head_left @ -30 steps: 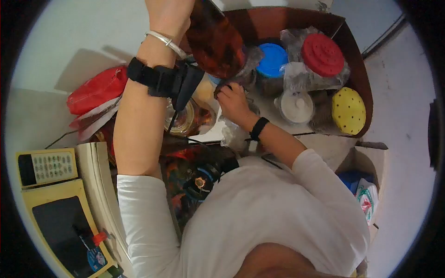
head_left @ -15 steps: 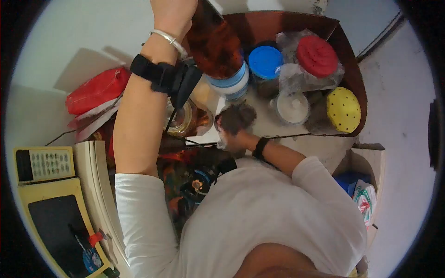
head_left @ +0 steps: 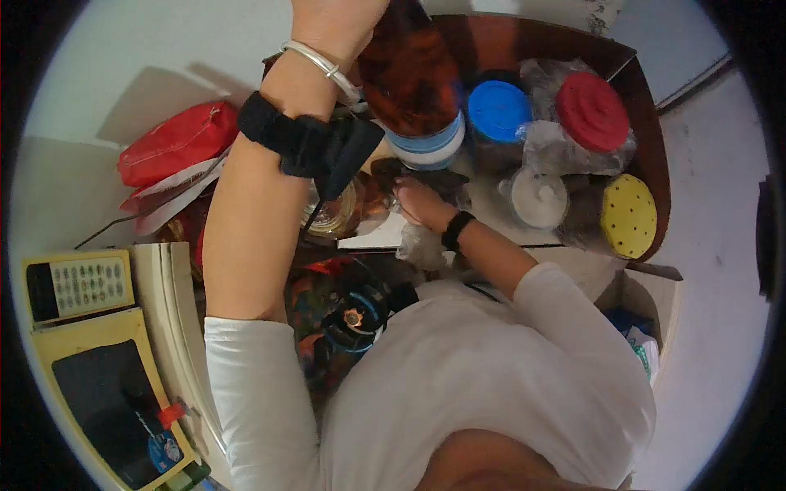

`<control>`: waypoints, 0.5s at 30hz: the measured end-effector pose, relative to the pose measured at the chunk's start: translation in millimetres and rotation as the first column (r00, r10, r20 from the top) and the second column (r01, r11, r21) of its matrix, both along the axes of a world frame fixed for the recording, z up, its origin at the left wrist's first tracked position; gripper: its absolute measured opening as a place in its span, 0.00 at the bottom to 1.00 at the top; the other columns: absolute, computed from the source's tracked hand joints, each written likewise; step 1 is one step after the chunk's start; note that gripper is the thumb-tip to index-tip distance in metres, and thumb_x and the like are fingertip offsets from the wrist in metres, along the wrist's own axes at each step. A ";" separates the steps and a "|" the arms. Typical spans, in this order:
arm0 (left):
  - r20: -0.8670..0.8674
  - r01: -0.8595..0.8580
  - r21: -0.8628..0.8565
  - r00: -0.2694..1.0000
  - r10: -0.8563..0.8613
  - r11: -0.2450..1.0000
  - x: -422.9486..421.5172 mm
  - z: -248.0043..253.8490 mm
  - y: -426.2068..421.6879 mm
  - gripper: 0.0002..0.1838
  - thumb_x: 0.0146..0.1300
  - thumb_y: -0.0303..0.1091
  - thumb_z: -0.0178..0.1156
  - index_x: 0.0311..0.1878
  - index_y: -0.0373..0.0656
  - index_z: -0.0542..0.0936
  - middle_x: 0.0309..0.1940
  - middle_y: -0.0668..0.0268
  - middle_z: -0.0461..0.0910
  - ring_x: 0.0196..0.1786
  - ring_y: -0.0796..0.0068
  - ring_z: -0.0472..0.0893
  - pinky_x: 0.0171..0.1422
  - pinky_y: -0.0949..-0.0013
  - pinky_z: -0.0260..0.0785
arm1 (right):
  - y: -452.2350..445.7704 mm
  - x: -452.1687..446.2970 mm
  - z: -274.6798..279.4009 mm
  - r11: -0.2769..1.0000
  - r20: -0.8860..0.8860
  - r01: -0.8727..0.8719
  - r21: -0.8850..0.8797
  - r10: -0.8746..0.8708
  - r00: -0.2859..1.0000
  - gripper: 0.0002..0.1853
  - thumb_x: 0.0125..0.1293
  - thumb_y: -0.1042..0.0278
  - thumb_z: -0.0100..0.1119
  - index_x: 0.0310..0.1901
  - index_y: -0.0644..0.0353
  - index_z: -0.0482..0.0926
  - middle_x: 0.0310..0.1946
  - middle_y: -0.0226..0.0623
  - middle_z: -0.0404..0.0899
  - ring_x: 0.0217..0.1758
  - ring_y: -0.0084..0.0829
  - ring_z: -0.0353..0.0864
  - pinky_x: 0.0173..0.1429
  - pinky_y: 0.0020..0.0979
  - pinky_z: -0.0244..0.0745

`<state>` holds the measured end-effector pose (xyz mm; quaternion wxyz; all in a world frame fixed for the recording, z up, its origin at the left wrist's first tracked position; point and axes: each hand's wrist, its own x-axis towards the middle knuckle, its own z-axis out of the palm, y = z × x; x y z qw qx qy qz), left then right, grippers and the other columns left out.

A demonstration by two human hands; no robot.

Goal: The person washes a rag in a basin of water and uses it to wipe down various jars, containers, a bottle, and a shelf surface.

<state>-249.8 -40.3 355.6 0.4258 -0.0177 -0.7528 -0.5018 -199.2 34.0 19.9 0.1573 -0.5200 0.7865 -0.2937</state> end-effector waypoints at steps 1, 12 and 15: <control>0.004 -0.005 -0.002 1.000 0.005 1.000 -0.6 0.5 -1.7 0.20 0.54 0.45 0.61 0.15 0.43 0.72 0.11 0.70 0.69 0.16 0.82 0.67 0.22 0.76 0.57 | -13.2 -5.4 -0.5 0.988 0.113 -0.044 0.145 0.027 0.993 0.15 0.51 0.77 0.48 0.42 0.66 0.76 0.46 0.53 0.72 0.49 0.48 0.71 0.53 0.41 0.66; 0.050 -0.020 0.021 0.999 0.019 1.000 0.6 6.9 5.1 0.20 0.53 0.46 0.62 0.15 0.43 0.72 0.12 0.71 0.69 0.16 0.83 0.67 0.22 0.78 0.57 | -101.0 -38.4 -42.8 0.962 0.471 -0.094 -0.255 0.209 0.857 0.14 0.56 0.70 0.52 0.44 0.66 0.73 0.43 0.46 0.75 0.43 0.37 0.73 0.47 0.33 0.67; 0.075 -0.026 0.032 0.997 0.023 0.999 2.5 7.3 7.2 0.20 0.53 0.47 0.62 0.16 0.43 0.72 0.12 0.72 0.69 0.16 0.84 0.67 0.22 0.79 0.57 | -103.1 -36.7 -28.7 0.942 0.611 -0.005 -0.336 0.223 0.759 0.13 0.56 0.69 0.51 0.42 0.65 0.74 0.42 0.46 0.75 0.42 0.37 0.74 0.46 0.33 0.68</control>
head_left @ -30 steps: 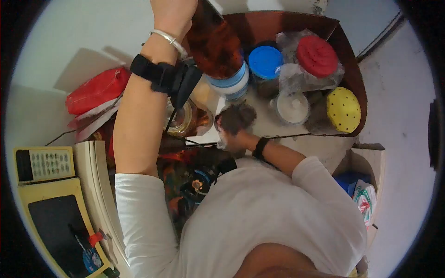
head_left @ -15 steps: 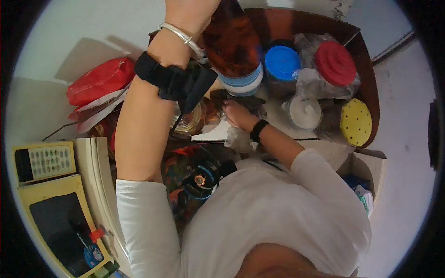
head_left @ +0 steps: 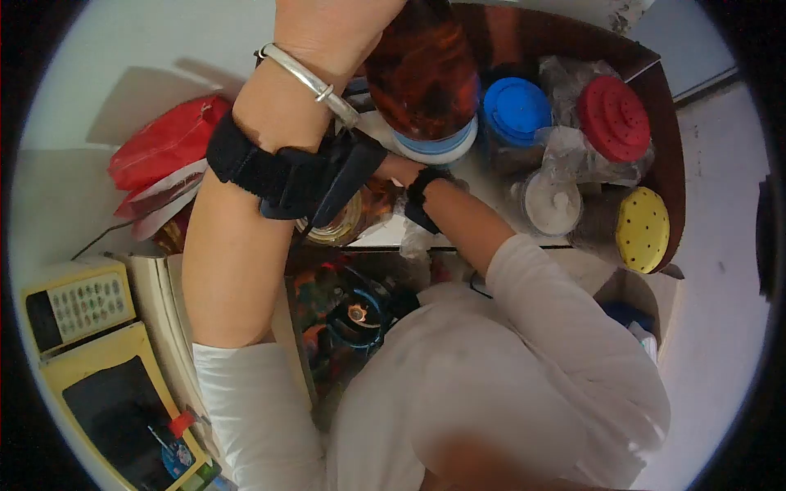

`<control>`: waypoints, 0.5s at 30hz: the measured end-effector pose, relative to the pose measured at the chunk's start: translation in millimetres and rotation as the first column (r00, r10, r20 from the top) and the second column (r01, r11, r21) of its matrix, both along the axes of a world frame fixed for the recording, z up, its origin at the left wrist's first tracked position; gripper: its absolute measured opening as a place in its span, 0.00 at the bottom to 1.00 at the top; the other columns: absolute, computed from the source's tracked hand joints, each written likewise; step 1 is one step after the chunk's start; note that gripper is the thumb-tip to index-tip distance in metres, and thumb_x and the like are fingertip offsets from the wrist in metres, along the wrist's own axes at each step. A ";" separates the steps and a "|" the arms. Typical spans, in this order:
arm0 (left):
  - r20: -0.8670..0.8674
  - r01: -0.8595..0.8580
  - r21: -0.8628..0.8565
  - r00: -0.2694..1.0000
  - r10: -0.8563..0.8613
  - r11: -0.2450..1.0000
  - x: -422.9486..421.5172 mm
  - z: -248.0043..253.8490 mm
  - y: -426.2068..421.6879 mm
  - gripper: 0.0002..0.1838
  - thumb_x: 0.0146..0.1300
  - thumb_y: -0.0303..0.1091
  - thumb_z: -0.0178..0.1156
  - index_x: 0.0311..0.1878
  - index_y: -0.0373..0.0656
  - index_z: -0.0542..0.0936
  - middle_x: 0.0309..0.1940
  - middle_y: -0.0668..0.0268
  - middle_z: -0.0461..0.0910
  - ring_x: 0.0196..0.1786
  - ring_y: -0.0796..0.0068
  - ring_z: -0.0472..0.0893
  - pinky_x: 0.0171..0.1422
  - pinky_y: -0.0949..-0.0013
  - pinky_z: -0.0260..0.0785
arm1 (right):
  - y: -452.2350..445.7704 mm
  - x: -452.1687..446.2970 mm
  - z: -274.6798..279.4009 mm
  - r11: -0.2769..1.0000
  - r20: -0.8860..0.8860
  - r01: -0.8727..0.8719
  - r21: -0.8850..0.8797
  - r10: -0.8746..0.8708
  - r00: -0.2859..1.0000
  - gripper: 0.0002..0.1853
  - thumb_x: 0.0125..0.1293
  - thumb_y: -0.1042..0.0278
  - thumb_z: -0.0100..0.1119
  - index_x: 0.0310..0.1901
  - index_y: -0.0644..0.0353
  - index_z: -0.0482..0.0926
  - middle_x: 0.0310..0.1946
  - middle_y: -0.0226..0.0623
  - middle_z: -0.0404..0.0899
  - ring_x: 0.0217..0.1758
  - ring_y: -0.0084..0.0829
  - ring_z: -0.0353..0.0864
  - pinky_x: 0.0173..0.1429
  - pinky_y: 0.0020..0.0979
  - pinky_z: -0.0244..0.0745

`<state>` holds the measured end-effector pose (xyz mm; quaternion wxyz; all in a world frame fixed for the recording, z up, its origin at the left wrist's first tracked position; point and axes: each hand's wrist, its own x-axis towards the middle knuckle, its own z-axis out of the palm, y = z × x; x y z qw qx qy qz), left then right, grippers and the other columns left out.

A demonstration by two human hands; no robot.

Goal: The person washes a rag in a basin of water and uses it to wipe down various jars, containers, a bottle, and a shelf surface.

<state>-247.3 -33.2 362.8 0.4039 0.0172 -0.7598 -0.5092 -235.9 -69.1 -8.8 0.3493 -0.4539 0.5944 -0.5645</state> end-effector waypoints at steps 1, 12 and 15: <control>-0.001 0.004 0.002 1.000 -0.004 1.000 0.0 -0.9 -0.3 0.19 0.53 0.47 0.62 0.16 0.43 0.72 0.12 0.72 0.69 0.16 0.84 0.67 0.22 0.79 0.57 | -0.8 0.8 1.8 1.000 0.041 0.015 -0.011 -0.015 0.999 0.13 0.56 0.68 0.51 0.42 0.65 0.75 0.42 0.46 0.76 0.42 0.37 0.74 0.46 0.34 0.68; -0.009 -0.019 -0.101 1.000 0.018 0.995 2.2 -1.4 -7.1 0.19 0.54 0.46 0.62 0.17 0.43 0.73 0.12 0.72 0.69 0.17 0.85 0.66 0.22 0.79 0.57 | 9.5 23.6 21.9 0.971 0.271 0.238 -0.035 -0.221 0.937 0.14 0.59 0.63 0.49 0.38 0.65 0.78 0.41 0.45 0.77 0.42 0.36 0.76 0.45 0.34 0.68; -0.002 0.009 -0.110 1.000 -0.010 0.994 2.0 0.3 -4.0 0.19 0.54 0.46 0.62 0.17 0.44 0.72 0.12 0.72 0.69 0.17 0.85 0.66 0.23 0.79 0.57 | 11.1 23.0 26.8 0.973 0.289 0.203 0.107 -0.226 0.930 0.14 0.60 0.63 0.49 0.41 0.64 0.77 0.42 0.45 0.76 0.45 0.37 0.74 0.47 0.34 0.68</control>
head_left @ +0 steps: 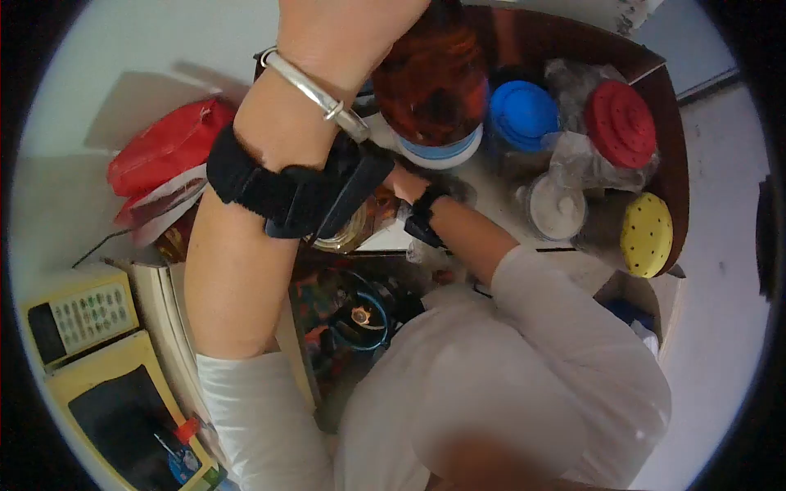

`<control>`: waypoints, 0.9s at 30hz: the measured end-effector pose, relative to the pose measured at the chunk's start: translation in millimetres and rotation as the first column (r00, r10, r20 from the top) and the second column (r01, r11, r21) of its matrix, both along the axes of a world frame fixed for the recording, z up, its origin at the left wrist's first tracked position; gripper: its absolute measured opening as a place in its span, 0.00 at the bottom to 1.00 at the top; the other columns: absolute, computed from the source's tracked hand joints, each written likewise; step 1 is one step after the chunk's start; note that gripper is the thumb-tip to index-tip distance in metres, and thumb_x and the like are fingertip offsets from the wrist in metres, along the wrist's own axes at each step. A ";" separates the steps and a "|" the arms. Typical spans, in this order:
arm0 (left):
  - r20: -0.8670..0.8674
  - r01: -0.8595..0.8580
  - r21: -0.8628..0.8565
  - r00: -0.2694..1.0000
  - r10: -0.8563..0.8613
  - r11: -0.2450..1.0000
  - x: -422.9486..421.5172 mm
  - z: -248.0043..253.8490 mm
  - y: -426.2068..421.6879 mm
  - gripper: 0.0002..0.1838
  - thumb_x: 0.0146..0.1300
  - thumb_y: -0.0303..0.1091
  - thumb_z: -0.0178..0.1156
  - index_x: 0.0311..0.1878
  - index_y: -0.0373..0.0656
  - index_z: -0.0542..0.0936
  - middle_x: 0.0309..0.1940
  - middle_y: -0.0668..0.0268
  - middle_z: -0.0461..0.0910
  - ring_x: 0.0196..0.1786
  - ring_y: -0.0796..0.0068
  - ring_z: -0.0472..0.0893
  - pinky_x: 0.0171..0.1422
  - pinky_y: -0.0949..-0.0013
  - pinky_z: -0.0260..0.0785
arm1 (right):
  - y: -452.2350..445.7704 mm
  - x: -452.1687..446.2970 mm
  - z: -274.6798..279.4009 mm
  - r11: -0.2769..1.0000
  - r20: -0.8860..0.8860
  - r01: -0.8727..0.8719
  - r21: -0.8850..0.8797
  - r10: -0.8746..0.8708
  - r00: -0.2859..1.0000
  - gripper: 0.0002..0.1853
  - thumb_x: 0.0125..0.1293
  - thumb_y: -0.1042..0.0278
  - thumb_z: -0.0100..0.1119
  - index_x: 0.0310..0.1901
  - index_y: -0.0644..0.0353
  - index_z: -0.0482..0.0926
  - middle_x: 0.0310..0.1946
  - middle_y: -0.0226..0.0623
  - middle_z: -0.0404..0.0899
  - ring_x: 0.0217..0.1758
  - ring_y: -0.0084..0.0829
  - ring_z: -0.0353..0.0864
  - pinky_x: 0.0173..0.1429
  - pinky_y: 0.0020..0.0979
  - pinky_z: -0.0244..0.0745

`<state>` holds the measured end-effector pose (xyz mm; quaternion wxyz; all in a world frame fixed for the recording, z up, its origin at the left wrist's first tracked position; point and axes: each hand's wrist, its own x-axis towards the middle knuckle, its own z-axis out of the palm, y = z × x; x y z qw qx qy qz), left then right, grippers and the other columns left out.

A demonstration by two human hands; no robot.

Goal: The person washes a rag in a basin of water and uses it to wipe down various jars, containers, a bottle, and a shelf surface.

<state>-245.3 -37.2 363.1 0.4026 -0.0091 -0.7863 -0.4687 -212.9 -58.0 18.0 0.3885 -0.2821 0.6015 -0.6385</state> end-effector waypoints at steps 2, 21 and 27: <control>-0.016 -0.012 0.042 1.000 0.012 0.999 0.5 0.8 5.5 0.18 0.54 0.45 0.62 0.17 0.44 0.72 0.12 0.72 0.70 0.17 0.85 0.66 0.23 0.80 0.57 | -10.5 -6.2 -6.7 0.996 -0.074 -0.055 0.070 0.060 0.996 0.15 0.60 0.64 0.48 0.44 0.63 0.76 0.43 0.45 0.76 0.47 0.37 0.74 0.47 0.34 0.68; -0.034 0.048 0.110 0.998 -0.045 0.993 -1.7 -4.1 3.0 0.16 0.54 0.44 0.62 0.18 0.45 0.72 0.13 0.71 0.70 0.17 0.84 0.67 0.23 0.79 0.57 | -34.7 -20.7 -1.5 0.976 -0.296 0.178 0.129 -0.133 0.946 0.33 0.58 0.65 0.52 0.61 0.67 0.50 0.60 0.52 0.55 0.65 0.44 0.53 0.66 0.34 0.49; -0.015 0.014 0.129 1.000 -0.012 0.992 -4.5 -4.0 0.4 0.14 0.54 0.40 0.62 0.20 0.44 0.72 0.14 0.71 0.71 0.17 0.83 0.67 0.23 0.78 0.58 | -1.4 -10.6 15.5 0.987 -0.307 0.043 0.157 0.008 0.952 0.34 0.60 0.62 0.51 0.62 0.66 0.46 0.60 0.52 0.54 0.65 0.44 0.53 0.66 0.35 0.50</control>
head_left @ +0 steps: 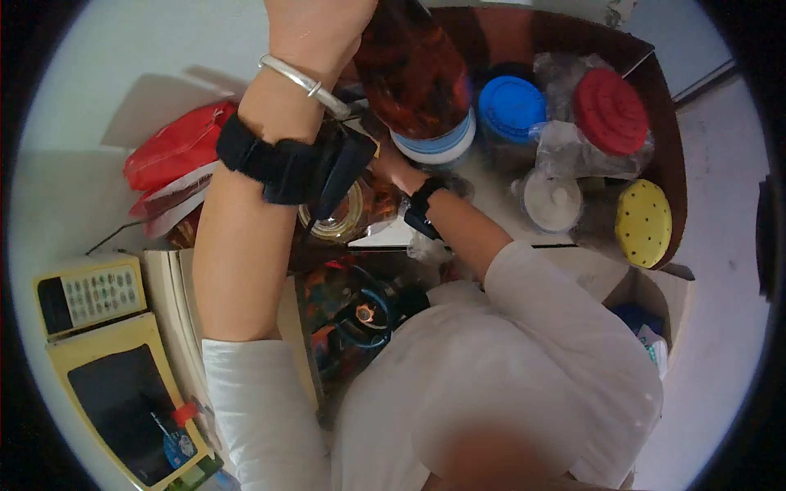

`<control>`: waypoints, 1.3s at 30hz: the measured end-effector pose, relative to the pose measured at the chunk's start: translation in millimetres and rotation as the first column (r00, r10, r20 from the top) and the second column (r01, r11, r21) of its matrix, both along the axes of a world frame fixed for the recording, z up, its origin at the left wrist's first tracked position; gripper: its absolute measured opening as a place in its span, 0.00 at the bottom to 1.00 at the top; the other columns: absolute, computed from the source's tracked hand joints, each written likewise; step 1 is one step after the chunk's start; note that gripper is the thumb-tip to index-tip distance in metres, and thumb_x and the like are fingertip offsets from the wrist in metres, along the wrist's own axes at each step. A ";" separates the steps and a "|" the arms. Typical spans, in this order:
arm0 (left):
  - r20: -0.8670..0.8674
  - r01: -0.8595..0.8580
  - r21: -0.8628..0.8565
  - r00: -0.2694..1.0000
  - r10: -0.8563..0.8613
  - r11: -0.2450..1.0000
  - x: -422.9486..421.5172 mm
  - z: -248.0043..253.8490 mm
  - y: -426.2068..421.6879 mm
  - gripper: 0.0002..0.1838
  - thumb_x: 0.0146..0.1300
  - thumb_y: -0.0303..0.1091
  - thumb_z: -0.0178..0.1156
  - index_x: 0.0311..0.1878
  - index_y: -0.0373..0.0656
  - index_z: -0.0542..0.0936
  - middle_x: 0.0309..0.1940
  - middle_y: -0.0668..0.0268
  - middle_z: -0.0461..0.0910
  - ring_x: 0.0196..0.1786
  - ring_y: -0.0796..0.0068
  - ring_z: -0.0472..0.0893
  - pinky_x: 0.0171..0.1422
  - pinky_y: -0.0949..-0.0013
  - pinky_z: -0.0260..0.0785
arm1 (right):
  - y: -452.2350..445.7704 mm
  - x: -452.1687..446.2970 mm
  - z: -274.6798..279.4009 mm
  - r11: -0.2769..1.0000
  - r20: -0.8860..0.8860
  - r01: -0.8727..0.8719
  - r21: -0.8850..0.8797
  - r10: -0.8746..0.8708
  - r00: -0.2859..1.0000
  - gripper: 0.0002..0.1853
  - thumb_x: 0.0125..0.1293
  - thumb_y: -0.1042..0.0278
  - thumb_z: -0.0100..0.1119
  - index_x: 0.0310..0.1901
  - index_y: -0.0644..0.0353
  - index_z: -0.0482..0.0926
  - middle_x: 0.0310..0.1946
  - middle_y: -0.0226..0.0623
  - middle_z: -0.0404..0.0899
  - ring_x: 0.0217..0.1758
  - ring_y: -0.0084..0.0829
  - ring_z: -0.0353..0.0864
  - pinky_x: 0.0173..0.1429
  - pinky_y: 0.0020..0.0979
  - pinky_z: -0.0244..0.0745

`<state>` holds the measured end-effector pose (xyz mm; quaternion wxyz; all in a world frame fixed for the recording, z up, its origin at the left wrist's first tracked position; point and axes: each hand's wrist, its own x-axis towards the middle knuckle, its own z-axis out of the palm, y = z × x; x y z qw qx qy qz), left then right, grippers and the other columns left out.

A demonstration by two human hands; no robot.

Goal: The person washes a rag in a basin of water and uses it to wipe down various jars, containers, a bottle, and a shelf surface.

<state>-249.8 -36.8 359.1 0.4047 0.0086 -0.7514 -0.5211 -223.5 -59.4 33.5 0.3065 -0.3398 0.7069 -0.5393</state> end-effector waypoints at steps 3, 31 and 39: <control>-0.093 0.051 -0.052 0.994 -0.056 0.997 -2.2 -4.4 -4.4 0.15 0.54 0.40 0.62 0.19 0.43 0.72 0.13 0.70 0.71 0.17 0.83 0.67 0.22 0.78 0.58 | 13.6 13.3 -6.3 0.995 -0.017 0.058 0.085 -0.057 0.998 0.33 0.61 0.60 0.49 0.62 0.66 0.47 0.60 0.52 0.54 0.64 0.43 0.55 0.65 0.35 0.51; 0.059 -0.049 0.338 0.998 0.031 0.940 29.5 9.5 -44.3 0.14 0.57 0.37 0.58 0.20 0.41 0.71 0.16 0.67 0.71 0.21 0.74 0.72 0.29 0.72 0.66 | 114.9 20.7 -17.1 0.711 -0.244 -0.331 0.621 0.576 0.780 0.47 0.52 0.44 0.53 0.62 0.74 0.45 0.65 0.58 0.41 0.68 0.50 0.44 0.67 0.44 0.46; 0.019 -0.132 0.427 0.990 0.137 0.895 58.1 4.5 -82.8 0.12 0.56 0.33 0.58 0.20 0.40 0.70 0.15 0.65 0.70 0.21 0.71 0.73 0.28 0.69 0.66 | 120.9 25.1 -15.5 0.721 -0.295 -0.283 0.632 0.562 0.772 0.47 0.53 0.43 0.51 0.62 0.74 0.46 0.65 0.58 0.41 0.69 0.48 0.42 0.66 0.47 0.47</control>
